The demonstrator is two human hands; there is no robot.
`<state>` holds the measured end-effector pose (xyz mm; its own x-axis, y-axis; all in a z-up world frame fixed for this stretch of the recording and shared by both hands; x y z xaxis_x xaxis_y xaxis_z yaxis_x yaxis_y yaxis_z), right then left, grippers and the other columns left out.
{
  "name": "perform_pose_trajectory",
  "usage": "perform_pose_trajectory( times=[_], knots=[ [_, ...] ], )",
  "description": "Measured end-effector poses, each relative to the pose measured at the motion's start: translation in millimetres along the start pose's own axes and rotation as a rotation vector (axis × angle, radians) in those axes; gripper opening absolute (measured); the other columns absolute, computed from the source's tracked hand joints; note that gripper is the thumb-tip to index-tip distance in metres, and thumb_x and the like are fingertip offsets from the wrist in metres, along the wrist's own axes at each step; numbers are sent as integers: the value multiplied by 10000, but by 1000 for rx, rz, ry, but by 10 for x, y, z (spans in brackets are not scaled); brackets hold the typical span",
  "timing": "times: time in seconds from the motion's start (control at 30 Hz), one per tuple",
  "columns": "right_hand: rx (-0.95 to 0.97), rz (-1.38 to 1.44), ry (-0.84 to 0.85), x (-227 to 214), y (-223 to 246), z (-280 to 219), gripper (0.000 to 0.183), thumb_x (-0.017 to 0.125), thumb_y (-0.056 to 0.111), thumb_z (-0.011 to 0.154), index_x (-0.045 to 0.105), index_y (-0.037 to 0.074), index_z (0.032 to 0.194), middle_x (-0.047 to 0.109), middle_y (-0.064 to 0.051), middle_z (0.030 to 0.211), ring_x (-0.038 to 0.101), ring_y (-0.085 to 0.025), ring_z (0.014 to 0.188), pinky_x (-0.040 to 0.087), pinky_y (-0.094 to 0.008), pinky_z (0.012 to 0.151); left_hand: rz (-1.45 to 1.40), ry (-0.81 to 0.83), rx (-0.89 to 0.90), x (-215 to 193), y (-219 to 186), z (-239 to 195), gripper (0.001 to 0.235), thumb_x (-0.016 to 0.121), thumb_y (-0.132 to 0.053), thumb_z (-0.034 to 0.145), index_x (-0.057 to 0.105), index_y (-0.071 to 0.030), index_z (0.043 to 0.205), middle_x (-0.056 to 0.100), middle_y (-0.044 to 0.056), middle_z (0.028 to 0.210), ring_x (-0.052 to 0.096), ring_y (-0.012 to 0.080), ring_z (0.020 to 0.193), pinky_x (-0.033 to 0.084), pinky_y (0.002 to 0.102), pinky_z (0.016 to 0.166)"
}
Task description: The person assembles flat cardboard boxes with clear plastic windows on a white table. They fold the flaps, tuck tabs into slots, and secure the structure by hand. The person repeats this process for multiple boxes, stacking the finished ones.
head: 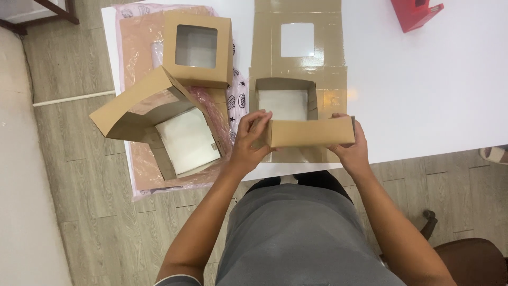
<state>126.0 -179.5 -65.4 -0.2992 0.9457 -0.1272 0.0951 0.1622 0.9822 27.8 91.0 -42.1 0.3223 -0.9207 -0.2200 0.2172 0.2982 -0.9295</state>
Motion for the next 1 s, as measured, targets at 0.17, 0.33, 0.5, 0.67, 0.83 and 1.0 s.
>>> perform_pose_trajectory(
  times=[0.17,0.33,0.5,0.67,0.83,1.0],
  knots=[
    [-48,13,38,44,-4,-16,810,897,60,696,495,37,1399,566,-141,1390,565,-343,1297,585,-478,1022,162,48,110,-78,184,-106,805,919,-285,741,550,-211,1452,500,93,1360,540,334,1321,417,517,1156],
    [70,-78,-24,188,-52,8,647,772,401,933,515,68,1424,567,-176,1341,583,-389,1250,551,-549,995,115,-17,-312,-99,292,34,884,626,-638,949,338,-80,1571,440,264,1319,579,479,1166,515,571,1003],
    [231,-200,-18,296,-6,-1,617,605,484,1043,436,89,1485,531,-231,1360,565,-429,1257,526,-540,997,115,33,-600,110,647,43,718,511,-614,1024,459,-76,1497,473,272,1360,567,499,1235,481,563,1029],
    [419,-363,51,356,62,-36,639,436,527,1085,367,96,1552,499,-294,1447,509,-493,1342,478,-579,1072,107,90,-741,195,599,48,747,480,-657,1015,458,-101,1514,485,274,1398,544,490,1299,436,564,1095],
    [448,-467,140,257,-205,87,706,424,626,1049,438,112,1533,490,-222,1515,475,-419,1405,417,-577,1127,117,133,-811,232,831,24,826,468,-726,990,475,-83,1510,507,236,1379,569,416,1291,454,507,1080],
    [319,-387,93,323,404,407,738,437,525,1064,252,61,1607,361,-250,1598,359,-469,1471,336,-652,1171,51,183,-793,291,755,92,873,523,-749,958,458,-92,1529,487,245,1403,553,406,1301,452,505,1067]
  ],
)
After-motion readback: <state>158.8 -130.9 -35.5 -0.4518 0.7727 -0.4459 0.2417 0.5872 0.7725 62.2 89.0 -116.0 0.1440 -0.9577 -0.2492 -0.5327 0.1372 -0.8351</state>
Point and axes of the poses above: each hand's wrist, its own z-axis towards the middle knuckle, its own x-axis out of the palm, y = z × x, the point moved 7 cm from there along z, towards the middle knuckle
